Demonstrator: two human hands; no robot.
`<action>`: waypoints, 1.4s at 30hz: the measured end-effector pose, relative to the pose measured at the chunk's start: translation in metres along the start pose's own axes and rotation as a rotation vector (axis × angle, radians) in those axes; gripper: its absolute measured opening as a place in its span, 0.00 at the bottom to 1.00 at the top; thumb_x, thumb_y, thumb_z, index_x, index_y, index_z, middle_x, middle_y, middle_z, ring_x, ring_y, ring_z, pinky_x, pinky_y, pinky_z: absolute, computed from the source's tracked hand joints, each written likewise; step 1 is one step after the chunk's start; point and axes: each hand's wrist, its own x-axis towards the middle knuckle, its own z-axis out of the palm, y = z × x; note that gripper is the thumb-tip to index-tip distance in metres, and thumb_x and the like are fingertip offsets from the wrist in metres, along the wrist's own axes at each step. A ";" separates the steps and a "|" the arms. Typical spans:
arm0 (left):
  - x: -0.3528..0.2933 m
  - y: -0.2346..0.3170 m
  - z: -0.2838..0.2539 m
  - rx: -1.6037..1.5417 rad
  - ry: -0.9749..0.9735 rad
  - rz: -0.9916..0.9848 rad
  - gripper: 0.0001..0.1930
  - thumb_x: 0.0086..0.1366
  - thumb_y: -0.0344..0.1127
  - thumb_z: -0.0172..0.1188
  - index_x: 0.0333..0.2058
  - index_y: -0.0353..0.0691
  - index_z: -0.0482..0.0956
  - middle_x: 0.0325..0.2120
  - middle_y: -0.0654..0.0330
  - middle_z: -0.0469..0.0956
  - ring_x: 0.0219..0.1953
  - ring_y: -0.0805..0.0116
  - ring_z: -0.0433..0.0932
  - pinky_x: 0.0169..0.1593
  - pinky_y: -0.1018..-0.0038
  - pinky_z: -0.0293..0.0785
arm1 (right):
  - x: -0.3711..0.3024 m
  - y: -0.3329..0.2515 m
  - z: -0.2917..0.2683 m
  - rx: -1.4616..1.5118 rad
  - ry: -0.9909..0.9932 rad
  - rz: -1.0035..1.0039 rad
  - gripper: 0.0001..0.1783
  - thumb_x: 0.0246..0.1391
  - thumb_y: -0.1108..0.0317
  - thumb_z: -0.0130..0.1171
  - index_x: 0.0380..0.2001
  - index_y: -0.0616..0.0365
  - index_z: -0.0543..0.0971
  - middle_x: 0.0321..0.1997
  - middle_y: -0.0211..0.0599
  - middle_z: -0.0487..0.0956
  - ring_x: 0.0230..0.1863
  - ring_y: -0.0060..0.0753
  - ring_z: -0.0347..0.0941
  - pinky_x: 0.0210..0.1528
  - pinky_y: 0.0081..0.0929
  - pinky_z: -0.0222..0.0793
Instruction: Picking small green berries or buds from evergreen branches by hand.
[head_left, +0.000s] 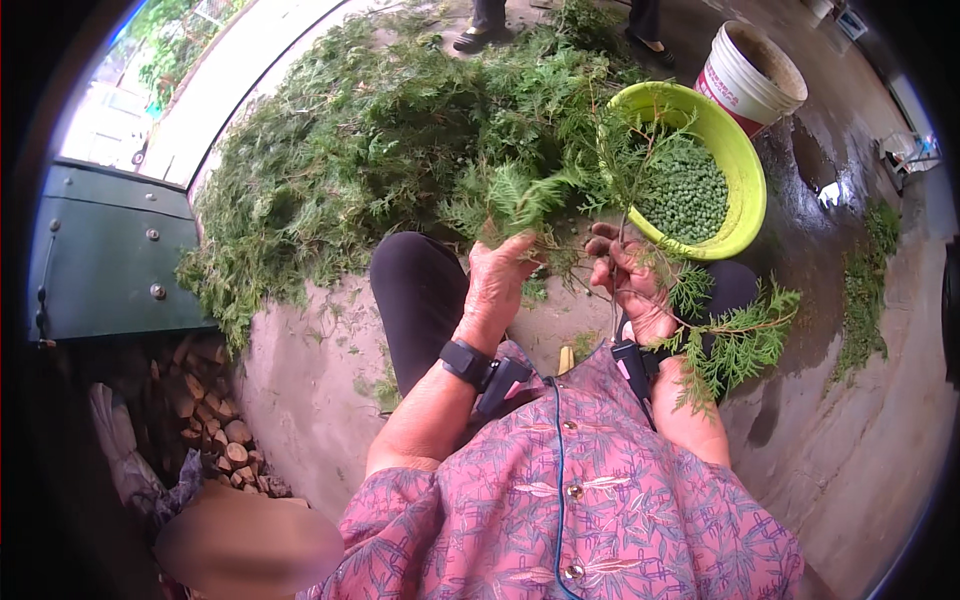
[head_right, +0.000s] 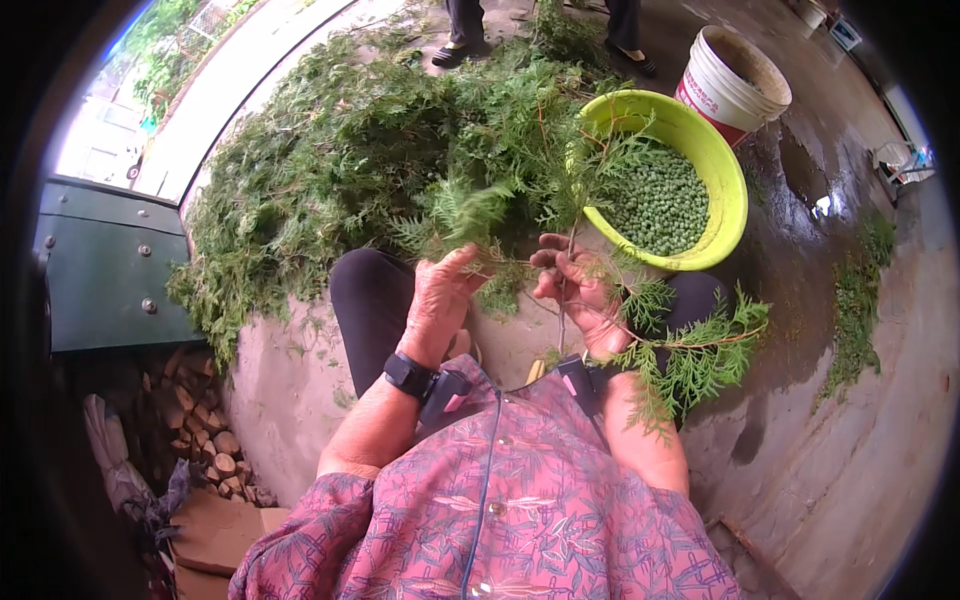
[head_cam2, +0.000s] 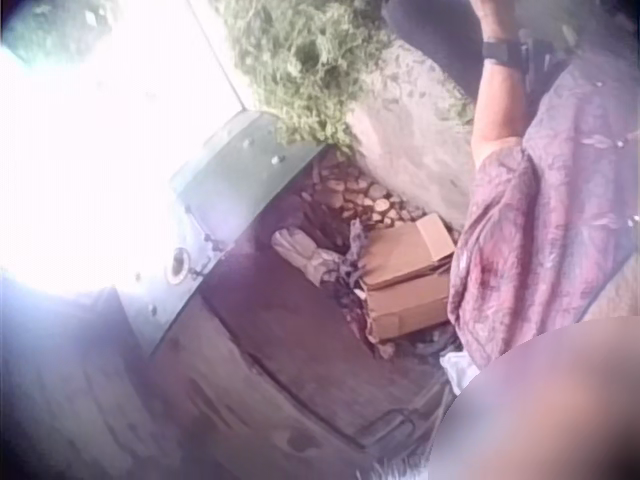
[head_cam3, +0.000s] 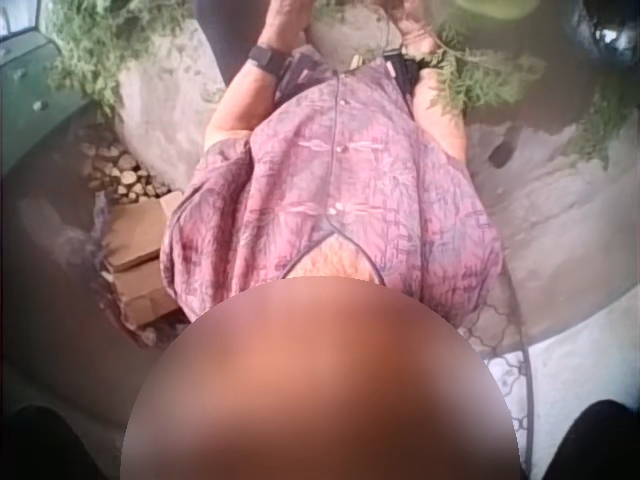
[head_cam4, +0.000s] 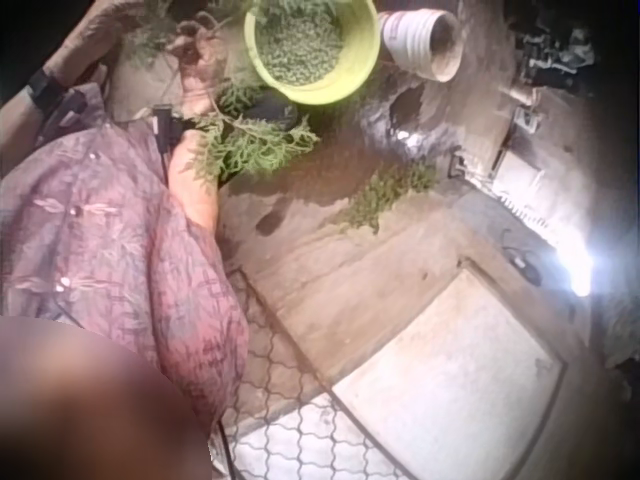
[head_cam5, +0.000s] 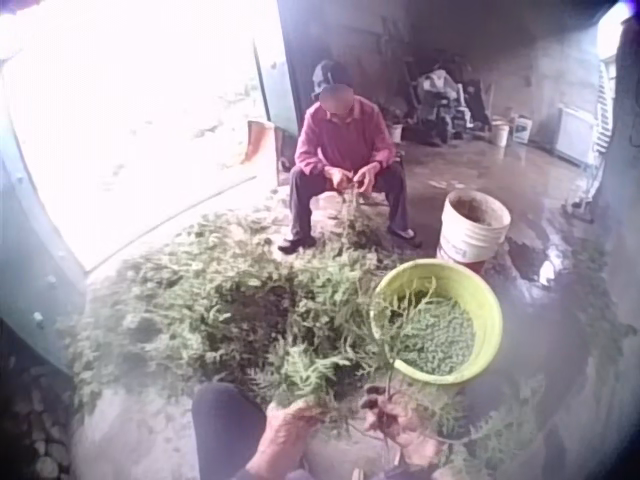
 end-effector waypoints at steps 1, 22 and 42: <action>-0.003 0.003 0.001 -0.024 -0.046 0.009 0.15 0.55 0.28 0.58 0.42 0.37 0.68 0.39 0.57 0.72 0.39 0.64 0.74 0.40 0.66 0.73 | 0.000 0.001 0.000 -0.007 -0.036 0.034 0.22 0.55 0.67 0.53 0.50 0.67 0.64 0.38 0.46 0.75 0.26 0.32 0.76 0.31 0.29 0.77; -0.016 0.026 0.008 -0.102 0.028 0.278 0.10 0.62 0.34 0.55 0.39 0.34 0.74 0.32 0.58 0.77 0.31 0.67 0.77 0.35 0.71 0.77 | 0.001 0.027 -0.005 0.010 0.059 0.143 0.18 0.56 0.69 0.51 0.47 0.68 0.66 0.35 0.46 0.75 0.23 0.29 0.74 0.26 0.27 0.75; -0.015 0.032 -0.009 0.082 0.188 0.454 0.11 0.56 0.30 0.61 0.39 0.36 0.77 0.31 0.68 0.76 0.30 0.81 0.71 0.35 0.84 0.67 | -0.057 0.074 -0.018 -0.229 0.440 0.317 0.14 0.54 0.55 0.55 0.34 0.53 0.71 0.32 0.32 0.74 0.32 0.38 0.74 0.32 0.30 0.72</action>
